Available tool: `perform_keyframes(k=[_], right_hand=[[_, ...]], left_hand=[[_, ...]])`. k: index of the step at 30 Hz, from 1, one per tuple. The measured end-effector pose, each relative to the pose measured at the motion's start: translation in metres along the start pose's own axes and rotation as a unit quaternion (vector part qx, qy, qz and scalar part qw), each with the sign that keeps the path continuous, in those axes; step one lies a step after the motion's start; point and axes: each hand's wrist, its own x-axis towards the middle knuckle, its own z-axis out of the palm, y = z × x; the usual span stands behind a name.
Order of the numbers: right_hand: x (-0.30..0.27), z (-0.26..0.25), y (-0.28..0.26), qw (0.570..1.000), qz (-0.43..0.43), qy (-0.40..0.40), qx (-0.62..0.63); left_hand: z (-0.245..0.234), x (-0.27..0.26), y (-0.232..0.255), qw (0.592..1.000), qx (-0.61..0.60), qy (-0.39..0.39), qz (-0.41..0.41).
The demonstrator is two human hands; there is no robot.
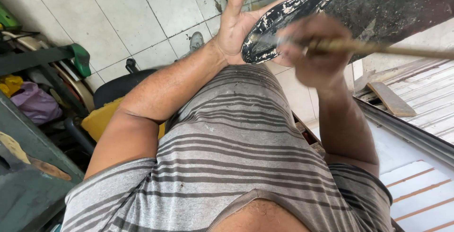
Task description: Applying adhesive or primer to a shoe sole using a brush at a workbench.
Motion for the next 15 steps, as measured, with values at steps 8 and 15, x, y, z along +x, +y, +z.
perform_keyframes(k=[8, 15], right_hand=[[0.012, -0.04, -0.002, 0.964, -0.053, 0.078, -0.25], [0.013, -0.068, -0.009, 0.921, 0.009, 0.029, -0.388]], left_hand=[[-0.028, 0.006, 0.003, 0.999, 0.01, -0.031, -0.014], [-0.03, -0.006, 0.003, 0.997, 0.008, -0.075, -0.013]])
